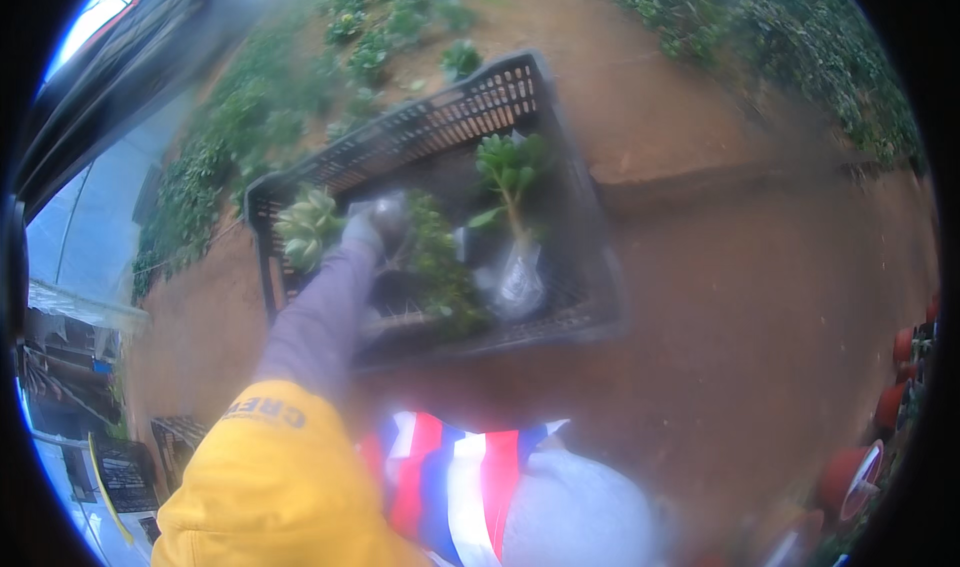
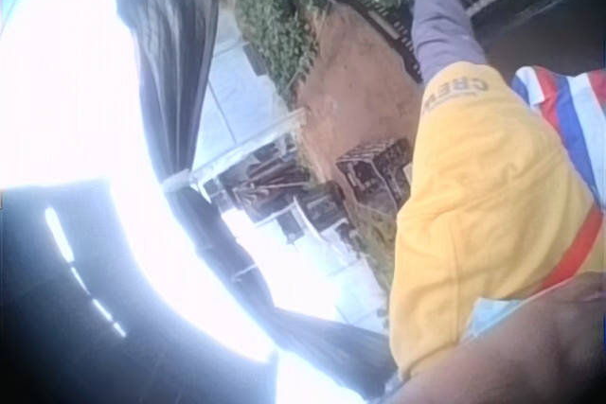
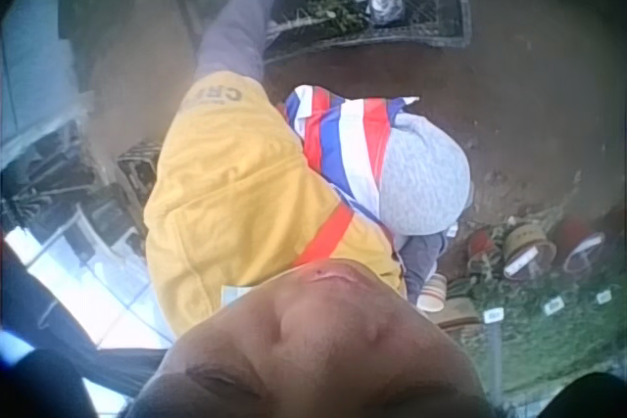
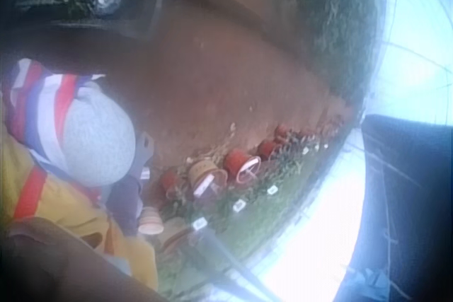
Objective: The person removes small potted plants from their containers, loosens the root ball, and wraps the roots in plastic film. The wrapped plants are placed into a black plastic crate. The person repeats this process for several plants.
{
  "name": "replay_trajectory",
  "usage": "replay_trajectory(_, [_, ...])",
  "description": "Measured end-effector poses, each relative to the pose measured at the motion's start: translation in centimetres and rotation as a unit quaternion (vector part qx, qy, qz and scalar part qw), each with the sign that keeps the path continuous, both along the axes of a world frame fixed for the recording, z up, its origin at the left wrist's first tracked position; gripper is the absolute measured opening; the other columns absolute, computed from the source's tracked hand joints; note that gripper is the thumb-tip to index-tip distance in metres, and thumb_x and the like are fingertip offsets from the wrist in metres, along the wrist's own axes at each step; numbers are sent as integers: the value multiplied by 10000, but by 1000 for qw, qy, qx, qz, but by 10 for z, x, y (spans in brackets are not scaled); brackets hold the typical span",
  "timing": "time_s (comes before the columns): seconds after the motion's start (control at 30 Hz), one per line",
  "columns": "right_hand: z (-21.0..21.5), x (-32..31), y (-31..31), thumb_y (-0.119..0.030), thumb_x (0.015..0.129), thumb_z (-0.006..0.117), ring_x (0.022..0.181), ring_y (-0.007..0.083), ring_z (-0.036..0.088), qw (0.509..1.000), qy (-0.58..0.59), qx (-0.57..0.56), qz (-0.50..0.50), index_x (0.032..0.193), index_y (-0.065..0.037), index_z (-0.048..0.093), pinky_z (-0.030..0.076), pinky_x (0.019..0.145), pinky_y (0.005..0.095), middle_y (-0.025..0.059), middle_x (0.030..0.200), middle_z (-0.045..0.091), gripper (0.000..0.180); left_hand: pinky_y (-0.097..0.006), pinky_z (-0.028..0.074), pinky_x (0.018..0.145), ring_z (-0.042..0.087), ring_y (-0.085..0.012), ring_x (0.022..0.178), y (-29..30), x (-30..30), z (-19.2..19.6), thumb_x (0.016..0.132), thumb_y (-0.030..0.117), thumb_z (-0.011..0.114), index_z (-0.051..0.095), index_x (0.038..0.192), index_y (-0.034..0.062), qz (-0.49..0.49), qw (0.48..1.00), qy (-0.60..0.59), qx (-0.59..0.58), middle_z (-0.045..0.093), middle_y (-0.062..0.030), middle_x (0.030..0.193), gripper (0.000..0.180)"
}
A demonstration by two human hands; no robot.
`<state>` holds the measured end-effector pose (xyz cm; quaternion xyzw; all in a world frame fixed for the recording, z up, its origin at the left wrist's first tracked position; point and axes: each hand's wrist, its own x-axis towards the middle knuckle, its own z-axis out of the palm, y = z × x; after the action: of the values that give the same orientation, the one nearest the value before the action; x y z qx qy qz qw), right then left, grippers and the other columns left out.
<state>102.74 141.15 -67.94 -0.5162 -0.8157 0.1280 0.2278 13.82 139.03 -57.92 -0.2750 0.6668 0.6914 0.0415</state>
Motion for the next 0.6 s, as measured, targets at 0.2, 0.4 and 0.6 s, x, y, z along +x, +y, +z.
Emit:
replay_trajectory(0.2, [23,-18,2,-224,903,702,912,213,650,946,102,-240,-193,1025,-1,706,529,831,352,119,977,715,255,-490,468,847,626,-325,1000,-34,-15,-1,924,530,500,588,1214,42,-145,987,-70,10,655,-153,1141,575])
replay_trajectory(0.4, [62,-52,11,-245,907,714,942,227,657,936,86,-257,-224,1064,18,701,529,865,349,152,1025,716,307,-518,458,848,619,-342,1005,-83,-42,9,957,609,438,589,1201,52,-378,905,-192,7,652,-160,1135,627])
replay_trajectory(0.6, [66,-55,14,-236,908,711,950,227,659,998,-46,20,-45,1050,28,703,531,859,354,161,1029,717,300,-450,491,740,660,-309,839,-95,-37,73,976,553,464,637,1048,51,-466,859,-211,-4,688,-131,985,536])
